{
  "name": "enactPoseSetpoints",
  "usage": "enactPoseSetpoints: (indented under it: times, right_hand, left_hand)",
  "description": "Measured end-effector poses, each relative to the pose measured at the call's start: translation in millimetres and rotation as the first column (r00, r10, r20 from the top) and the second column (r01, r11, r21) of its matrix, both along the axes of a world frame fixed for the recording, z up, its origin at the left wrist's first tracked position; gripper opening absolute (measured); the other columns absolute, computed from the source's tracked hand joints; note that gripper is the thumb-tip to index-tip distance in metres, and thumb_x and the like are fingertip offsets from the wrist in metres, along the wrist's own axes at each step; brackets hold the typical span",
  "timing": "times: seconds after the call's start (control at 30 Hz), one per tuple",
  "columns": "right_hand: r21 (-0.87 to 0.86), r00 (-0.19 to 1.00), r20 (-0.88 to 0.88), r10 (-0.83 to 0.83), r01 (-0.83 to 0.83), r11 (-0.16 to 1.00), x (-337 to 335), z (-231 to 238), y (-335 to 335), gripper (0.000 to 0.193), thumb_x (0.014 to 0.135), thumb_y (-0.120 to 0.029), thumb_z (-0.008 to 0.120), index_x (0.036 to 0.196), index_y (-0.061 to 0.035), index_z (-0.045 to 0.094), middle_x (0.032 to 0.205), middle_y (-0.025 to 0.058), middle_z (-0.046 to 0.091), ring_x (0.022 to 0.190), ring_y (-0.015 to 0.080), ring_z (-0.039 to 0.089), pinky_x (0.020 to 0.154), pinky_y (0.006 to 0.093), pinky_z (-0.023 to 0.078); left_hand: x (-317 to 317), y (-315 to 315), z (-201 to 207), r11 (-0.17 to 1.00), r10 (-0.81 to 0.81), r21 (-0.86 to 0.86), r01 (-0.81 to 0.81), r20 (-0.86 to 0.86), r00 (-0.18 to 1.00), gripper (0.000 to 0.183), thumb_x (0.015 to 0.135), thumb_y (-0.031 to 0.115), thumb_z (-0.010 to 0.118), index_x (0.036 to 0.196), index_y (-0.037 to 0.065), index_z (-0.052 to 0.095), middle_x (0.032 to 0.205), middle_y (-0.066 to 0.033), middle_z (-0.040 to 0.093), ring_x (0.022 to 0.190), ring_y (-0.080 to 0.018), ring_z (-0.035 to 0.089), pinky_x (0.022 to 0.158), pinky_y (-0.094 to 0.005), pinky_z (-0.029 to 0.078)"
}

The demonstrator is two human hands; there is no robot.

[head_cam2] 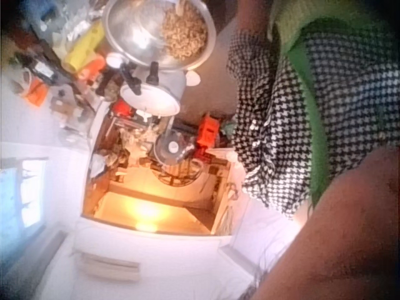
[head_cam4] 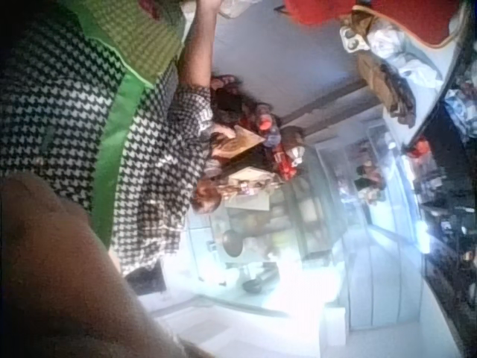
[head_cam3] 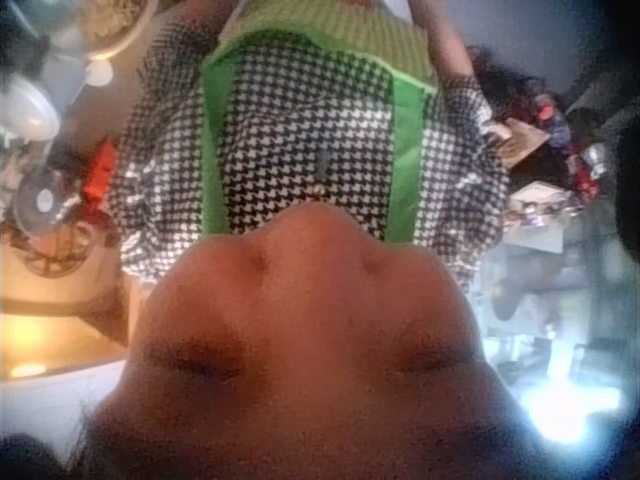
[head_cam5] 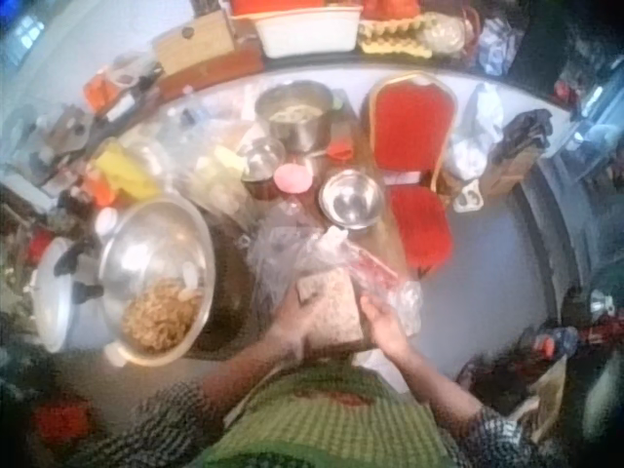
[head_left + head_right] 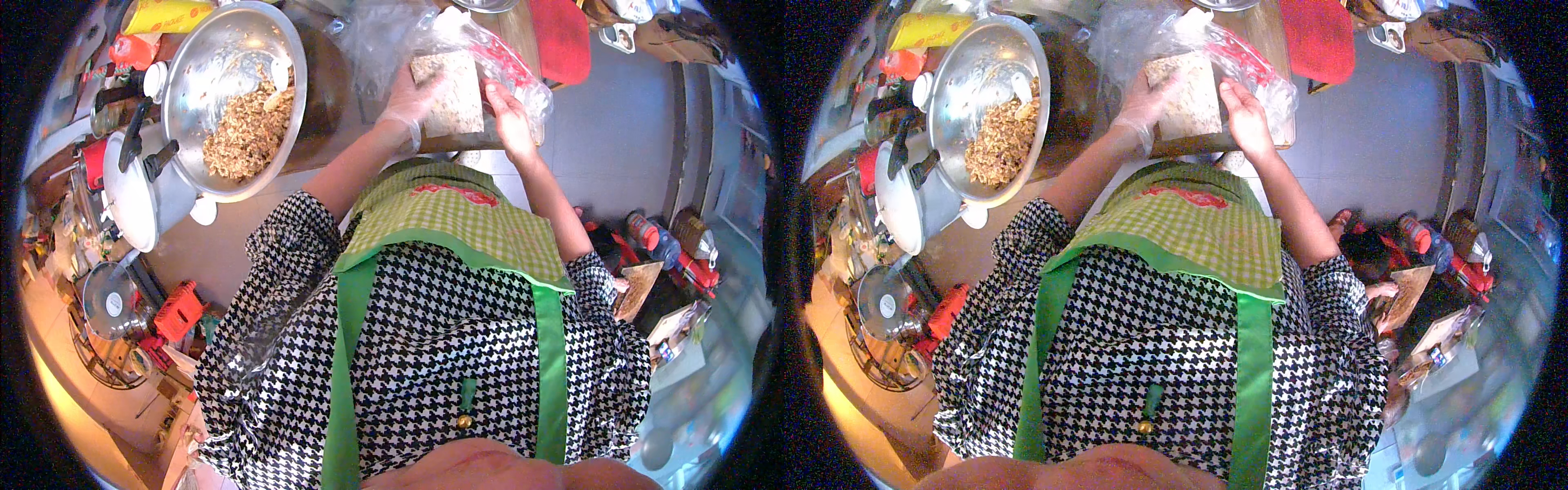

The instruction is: The person packs a crumbly food mixture into plastic bags, forms it into blocks, and places them on a tray. They then open a sandwich press, remove cooked flatbreads, and wipe the press surface with a cloth. Finally, they cut a block of the mixture on a cutting board and pack it into a bag.

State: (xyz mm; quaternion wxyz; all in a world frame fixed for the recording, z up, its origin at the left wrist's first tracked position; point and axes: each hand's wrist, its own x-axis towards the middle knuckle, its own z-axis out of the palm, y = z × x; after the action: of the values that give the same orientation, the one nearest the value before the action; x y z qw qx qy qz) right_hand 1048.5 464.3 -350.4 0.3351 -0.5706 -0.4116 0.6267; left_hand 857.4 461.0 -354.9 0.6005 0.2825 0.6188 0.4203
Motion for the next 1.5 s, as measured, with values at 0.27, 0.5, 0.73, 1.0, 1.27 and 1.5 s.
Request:
enactPoseSetpoints:
  times: [0.27,0.5,0.73,1.0,1.27,1.5]
  right_hand:
    - [-0.241,0.984,-0.176,-0.007,-0.037,0.970,-10,21,-16,0.066,0.102,-0.052,0.035,0.136,0.0015,0.051,0.138,0.0111,0.054,0.126,0.0209,0.048,0.108,0.0379,0.034]
    - [-0.347,0.943,-0.301,-0.141,0.029,0.937,-42,30,-60,0.063,0.103,-0.050,0.036,0.133,0.0028,0.053,0.138,0.0118,0.053,0.129,0.0227,0.045,0.110,0.0412,0.032]
    - [-0.212,0.996,-0.087,-0.003,-0.015,0.977,-11,16,-55,0.052,0.101,-0.039,0.052,0.130,0.0025,0.057,0.133,0.0124,0.058,0.122,0.0215,0.054,0.103,0.0385,0.042]
    - [0.123,0.897,0.423,0.129,-0.198,0.972,38,-20,0,0.054,0.094,-0.037,0.062,0.142,-0.0150,0.050,0.148,0.0142,0.044,0.139,0.0278,0.038,0.114,0.0372,0.031]
    - [0.366,0.630,0.768,0.115,-0.579,0.728,33,-27,-6,0.073,0.078,-0.045,0.074,0.143,-0.0237,0.048,0.151,0.0261,0.031,0.138,0.0395,0.035,0.114,0.0424,0.030]
    - [0.298,0.468,0.877,0.113,-0.712,0.636,86,-22,4,0.080,0.072,-0.035,0.080,0.143,-0.0193,0.047,0.153,0.0191,0.030,0.142,0.0376,0.027,0.115,0.0494,0.027]
  left_hand:
    - [28,-40,45,0.972,-0.005,0.184,0.145,-0.604,0.797,0.136,0.052,0.042,0.093,0.148,-0.007,0.011,0.141,-0.0310,0.035,0.132,-0.0403,0.040,0.111,-0.0439,0.034]
    - [6,-55,47,0.955,-0.254,-0.091,0.281,-0.740,0.623,0.147,0.047,0.055,0.090,0.152,-0.002,0.004,0.141,-0.0308,0.031,0.130,-0.0454,0.037,0.109,-0.0507,0.033]
    - [14,-43,54,0.873,-0.346,-0.230,0.429,-0.914,0.213,0.139,0.045,0.049,0.089,0.155,0.015,0.012,0.139,-0.0232,0.037,0.129,-0.0405,0.040,0.104,-0.0613,0.033]
    - [-36,-28,72,0.829,-0.430,-0.216,0.515,-0.836,0.342,0.134,0.049,0.042,0.088,0.154,0.017,0.009,0.133,-0.0236,0.044,0.113,-0.0418,0.058,0.094,-0.0469,0.051]
    - [-86,-8,76,0.902,-0.346,0.087,0.424,-0.445,0.826,0.136,0.052,0.023,0.089,0.155,0.012,0.001,0.153,-0.0241,0.028,0.136,-0.0387,0.039,0.112,-0.0431,0.034]
    - [-45,-47,32,0.971,0.127,-0.240,-0.008,0.482,0.867,0.066,0.073,0.031,0.067,0.129,0.000,0.054,0.120,-0.0129,0.064,0.111,-0.0270,0.062,0.095,-0.0427,0.052]
